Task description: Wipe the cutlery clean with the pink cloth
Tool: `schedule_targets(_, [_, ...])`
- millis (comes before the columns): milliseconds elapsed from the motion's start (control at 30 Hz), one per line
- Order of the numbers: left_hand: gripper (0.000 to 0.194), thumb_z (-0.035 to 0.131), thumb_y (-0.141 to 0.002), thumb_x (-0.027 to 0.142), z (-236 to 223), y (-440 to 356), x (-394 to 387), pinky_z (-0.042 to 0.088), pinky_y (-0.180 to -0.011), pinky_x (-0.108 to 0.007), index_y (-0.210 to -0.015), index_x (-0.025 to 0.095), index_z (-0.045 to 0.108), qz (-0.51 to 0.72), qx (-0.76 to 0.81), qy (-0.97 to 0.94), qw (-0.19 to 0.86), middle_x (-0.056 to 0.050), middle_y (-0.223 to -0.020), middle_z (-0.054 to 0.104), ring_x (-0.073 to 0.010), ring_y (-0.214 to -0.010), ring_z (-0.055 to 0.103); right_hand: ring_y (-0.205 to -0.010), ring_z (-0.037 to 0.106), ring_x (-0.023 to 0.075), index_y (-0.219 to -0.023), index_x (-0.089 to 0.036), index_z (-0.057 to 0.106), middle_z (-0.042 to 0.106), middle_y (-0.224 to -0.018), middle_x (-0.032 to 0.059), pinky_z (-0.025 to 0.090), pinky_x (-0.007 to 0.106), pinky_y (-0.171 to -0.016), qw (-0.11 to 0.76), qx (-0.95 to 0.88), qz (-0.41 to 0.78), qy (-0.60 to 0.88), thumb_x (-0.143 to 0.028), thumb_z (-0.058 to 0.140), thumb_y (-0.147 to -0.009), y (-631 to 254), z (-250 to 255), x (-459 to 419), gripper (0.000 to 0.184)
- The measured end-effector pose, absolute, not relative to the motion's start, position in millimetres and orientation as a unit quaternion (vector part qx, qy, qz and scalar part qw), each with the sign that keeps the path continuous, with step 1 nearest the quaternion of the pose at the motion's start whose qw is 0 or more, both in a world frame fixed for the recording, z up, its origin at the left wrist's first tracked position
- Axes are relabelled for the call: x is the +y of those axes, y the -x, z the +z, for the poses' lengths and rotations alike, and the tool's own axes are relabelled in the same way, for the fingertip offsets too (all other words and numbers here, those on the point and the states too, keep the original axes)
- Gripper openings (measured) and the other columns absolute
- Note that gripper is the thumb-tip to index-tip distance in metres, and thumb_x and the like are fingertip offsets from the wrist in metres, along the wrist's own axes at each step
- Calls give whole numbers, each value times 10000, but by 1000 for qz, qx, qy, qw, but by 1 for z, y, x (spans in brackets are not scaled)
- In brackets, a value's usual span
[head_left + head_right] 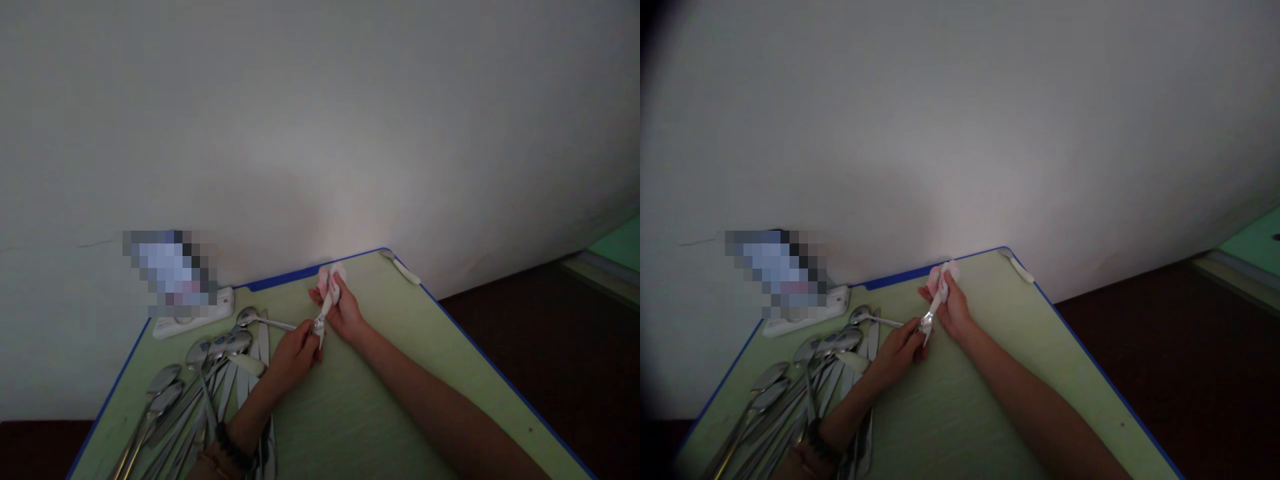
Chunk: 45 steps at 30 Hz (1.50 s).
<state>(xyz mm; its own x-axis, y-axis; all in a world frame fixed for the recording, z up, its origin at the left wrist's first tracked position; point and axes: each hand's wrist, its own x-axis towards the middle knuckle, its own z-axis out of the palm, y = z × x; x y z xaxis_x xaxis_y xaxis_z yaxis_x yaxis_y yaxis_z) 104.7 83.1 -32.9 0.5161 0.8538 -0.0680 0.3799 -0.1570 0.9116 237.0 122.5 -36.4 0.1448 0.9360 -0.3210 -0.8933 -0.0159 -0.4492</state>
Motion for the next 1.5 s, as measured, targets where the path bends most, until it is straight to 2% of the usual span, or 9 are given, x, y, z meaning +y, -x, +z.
schedule_targets(133, [277, 297, -898, 322, -34, -106, 81, 374, -514, -256, -730, 202, 482, 265, 441, -703, 492, 41, -512, 513, -145, -466, 485, -607, 585, 115, -709, -160, 605, 597, -601, -30, 516, 317, -757, 672, -135, 668, 289, -387, 726, -667, -236, -38, 120, 261])
schedule_targets(233, [265, 277, -910, 359, -34, -107, 80, 363, -487, -251, -830, 202, 474, 279, 446, -694, 491, 60, -489, 476, -146, -446, 463, -674, 596, 119, -772, -150, 637, 641, -701, -9, 483, 284, -773, 633, -231, 679, 291, -415, 751, -619, -234, -42, 116, 326])
schedule_targets(433, [247, 321, -904, 371, -37, -109, 82, 338, -467, -240, -737, 220, 423, 291, 453, -691, 481, 67, -483, 440, -130, -435, 439, -560, 515, 90, -811, -142, 667, 654, -687, 6, 396, 210, -545, 536, -353, 673, 367, -439, 734, -629, -236, -55, 113, 355])
schedule_targets(533, [249, 339, -902, 382, -35, -110, 81, 337, -471, -233, -742, 216, 431, 286, 446, -696, 484, 72, -486, 442, -122, -435, 435, -580, 542, 99, -795, -136, 658, 662, -705, 12, 419, 219, -573, 556, -302, 686, 359, -439, 735, -628, -236, -52, 113, 354])
schedule_targets(700, [283, 378, -888, 423, -29, -109, 80, 338, -484, -226, -710, 210, 431, 274, 433, -707, 487, 76, -489, 443, -113, -453, 434, -693, 618, 132, -791, -158, 627, 664, -718, -1, 474, 290, -786, 632, -185, 693, 294, -412, 749, -621, -233, -40, 113, 330])
schedule_targets(800, [300, 388, -881, 437, -28, -108, 80, 337, -488, -228, -687, 211, 424, 272, 436, -709, 482, 75, -482, 443, -114, -454, 438, -715, 624, 135, -781, -156, 631, 663, -715, -5, 464, 302, -838, 640, -192, 687, 286, -402, 747, -624, -232, -38, 114, 314])
schedule_targets(1067, [325, 328, -887, 407, -37, -106, 85, 307, -463, -244, -649, 211, 429, 279, 471, -691, 472, 56, -465, 440, -127, -427, 427, -650, 556, 124, -773, -145, 678, 668, -738, 8, 422, 231, -631, 530, -463, 577, 414, -406, 699, -669, -235, -43, 107, 281])
schedule_targets(1267, [281, 368, -881, 398, -31, -107, 83, 309, -467, -229, -693, 204, 444, 285, 459, -693, 477, 66, -488, 435, -118, -446, 424, -591, 542, 110, -749, -145, 668, 656, -677, 6, 411, 220, -592, 563, -401, 585, 423, -506, 644, -695, -231, -44, 107, 366])
schedule_targets(1500, [362, 387, -881, 440, -32, -106, 83, 325, -497, -241, -613, 202, 440, 276, 435, -706, 485, 57, -456, 435, -122, -452, 431, -599, 605, 160, -751, -150, 662, 642, -598, 31, 470, 278, -642, 574, -369, 604, 413, -645, 521, -717, -227, -39, 106, 516])
